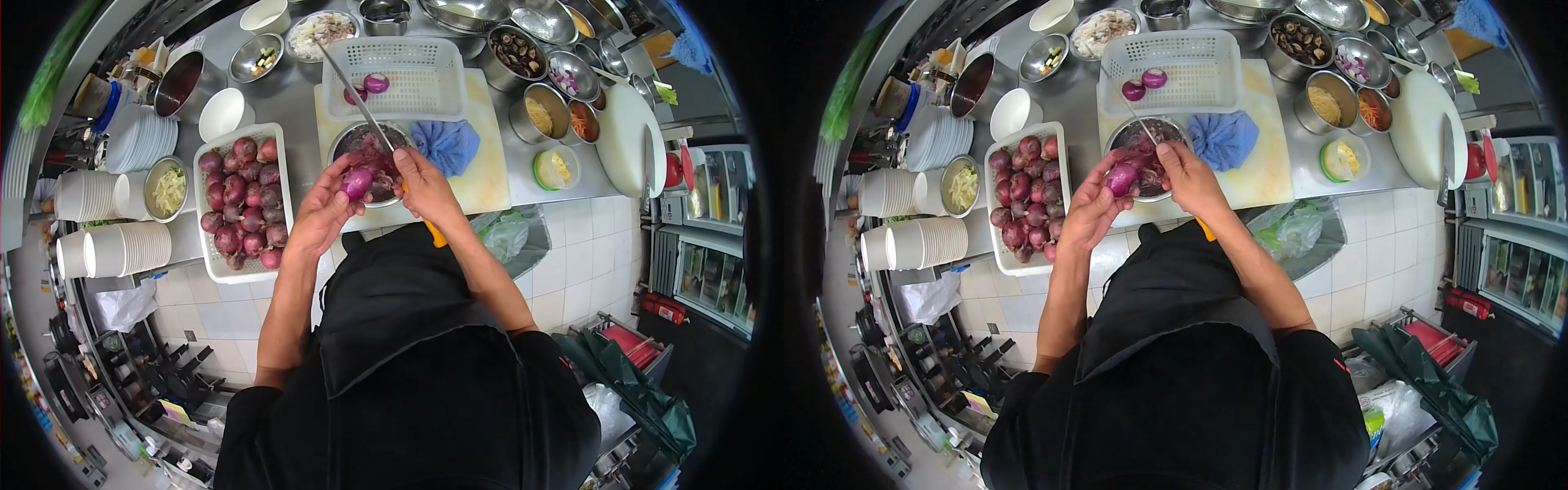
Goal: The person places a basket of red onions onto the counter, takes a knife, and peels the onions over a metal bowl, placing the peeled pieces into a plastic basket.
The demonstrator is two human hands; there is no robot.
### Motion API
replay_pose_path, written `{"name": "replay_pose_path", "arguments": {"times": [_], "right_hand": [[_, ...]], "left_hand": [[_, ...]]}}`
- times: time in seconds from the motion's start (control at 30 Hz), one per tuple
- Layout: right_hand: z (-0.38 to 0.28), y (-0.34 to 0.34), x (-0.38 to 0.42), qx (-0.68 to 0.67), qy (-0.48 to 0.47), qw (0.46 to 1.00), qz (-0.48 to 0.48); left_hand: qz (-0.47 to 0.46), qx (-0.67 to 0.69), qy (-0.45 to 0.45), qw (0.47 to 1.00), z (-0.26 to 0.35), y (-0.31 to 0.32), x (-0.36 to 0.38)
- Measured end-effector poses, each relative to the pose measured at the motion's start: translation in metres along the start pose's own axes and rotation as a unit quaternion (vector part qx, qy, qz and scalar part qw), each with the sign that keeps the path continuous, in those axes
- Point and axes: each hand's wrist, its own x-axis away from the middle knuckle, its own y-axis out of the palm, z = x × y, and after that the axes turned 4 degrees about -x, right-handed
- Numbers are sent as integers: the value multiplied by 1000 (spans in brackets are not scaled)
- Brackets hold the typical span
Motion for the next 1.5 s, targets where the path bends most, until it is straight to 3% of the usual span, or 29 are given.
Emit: {"name": "replay_pose_path", "arguments": {"times": [0.07,0.17,0.3,0.47,0.7,0.9,1.0,1.07,1.1,1.17,1.3,1.37,1.5], "right_hand": [[-4,-5,4,-26,58,998,-9],[-22,-5,17,-37,10,999,-36],[-36,-5,33,-60,55,992,-99],[-35,-6,43,21,117,985,-124],[-38,-10,52,75,119,981,-130],[-35,-6,51,78,106,983,-128],[-30,1,46,82,57,988,-118],[-20,6,42,72,0,993,-94],[-15,9,40,72,0,993,-94],[-7,14,37,60,-96,990,-79],[-1,12,35,72,-148,983,-81],[-9,8,38,25,-86,990,-109],[-22,6,39,1,-85,992,-92]], "left_hand": [[40,3,0,999,4,2,1],[67,-2,2,998,2,-5,-3],[110,-43,28,993,6,3,-9],[176,-132,88,972,2,4,-13],[187,-190,98,959,11,10,-15],[189,-289,179,921,9,11,-18],[181,-291,164,925,6,9,-17],[188,-142,31,971,5,6,-14],[188,-142,31,971,1,3,-13],[88,96,-95,987,-6,-2,-12],[83,157,-134,975,-1,5,-10],[80,164,-138,973,-9,-4,-8],[73,155,-134,976,-13,-8,-8]]}}
